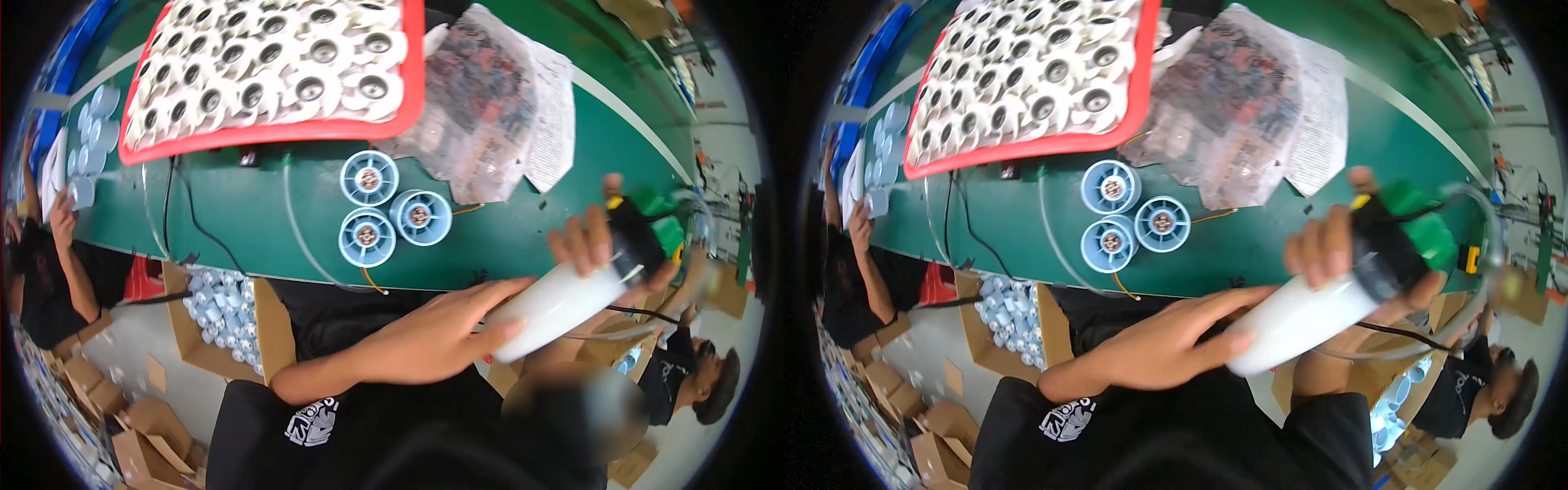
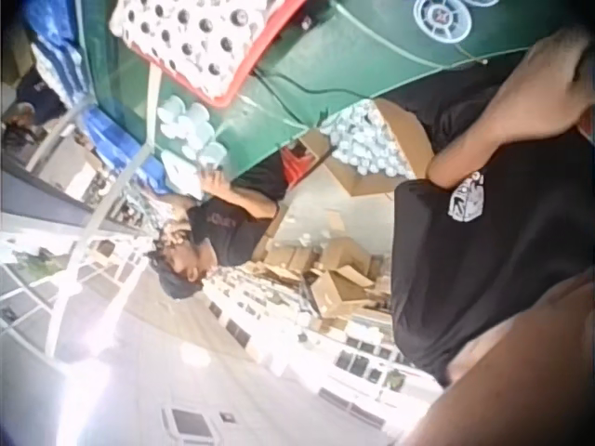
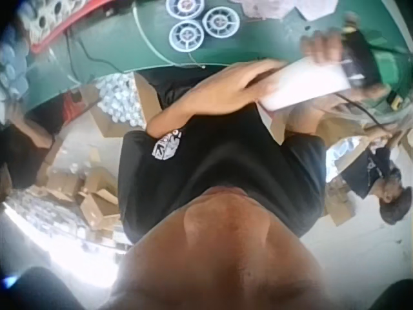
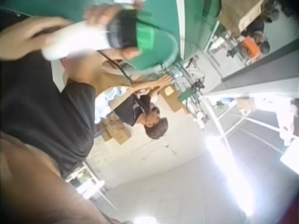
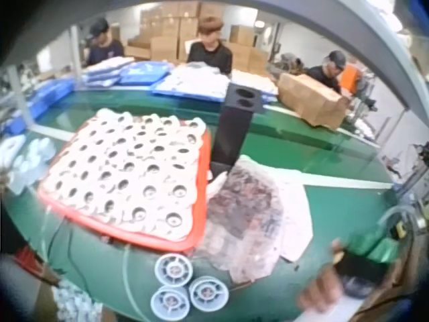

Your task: Apply adhesive or lubricant to the center of fan housings and insert fan blades to assemble small cooling fans.

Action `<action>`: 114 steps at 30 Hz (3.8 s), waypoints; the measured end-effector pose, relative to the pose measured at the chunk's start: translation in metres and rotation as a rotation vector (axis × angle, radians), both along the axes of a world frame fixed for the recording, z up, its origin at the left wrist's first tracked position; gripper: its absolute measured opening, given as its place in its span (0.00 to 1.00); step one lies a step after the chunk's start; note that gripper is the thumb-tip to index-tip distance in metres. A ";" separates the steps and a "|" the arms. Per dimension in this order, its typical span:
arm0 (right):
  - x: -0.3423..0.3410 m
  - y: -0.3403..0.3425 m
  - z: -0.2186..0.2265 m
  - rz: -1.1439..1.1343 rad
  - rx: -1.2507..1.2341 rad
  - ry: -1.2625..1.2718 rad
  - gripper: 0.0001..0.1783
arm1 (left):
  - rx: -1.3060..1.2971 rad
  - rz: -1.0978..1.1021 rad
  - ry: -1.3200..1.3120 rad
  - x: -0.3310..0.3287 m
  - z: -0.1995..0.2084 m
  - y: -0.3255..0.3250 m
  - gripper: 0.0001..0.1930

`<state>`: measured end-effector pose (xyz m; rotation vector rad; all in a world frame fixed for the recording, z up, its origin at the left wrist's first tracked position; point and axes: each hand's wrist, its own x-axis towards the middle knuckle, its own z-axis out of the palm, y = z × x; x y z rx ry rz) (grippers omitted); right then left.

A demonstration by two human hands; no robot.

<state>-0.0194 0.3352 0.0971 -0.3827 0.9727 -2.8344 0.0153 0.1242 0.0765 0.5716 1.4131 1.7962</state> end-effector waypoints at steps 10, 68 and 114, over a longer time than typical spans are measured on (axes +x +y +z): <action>-0.074 -0.008 0.011 0.021 -0.200 -0.149 0.44 | -0.545 0.954 0.535 0.006 -0.027 -0.109 0.19; -0.067 -0.073 -0.001 -0.030 0.112 0.356 0.55 | -0.743 0.807 0.950 -0.012 -0.070 -0.097 0.39; -0.069 -0.082 -0.008 -0.227 -0.048 0.087 0.49 | -0.763 0.777 0.886 -0.017 -0.068 -0.082 0.45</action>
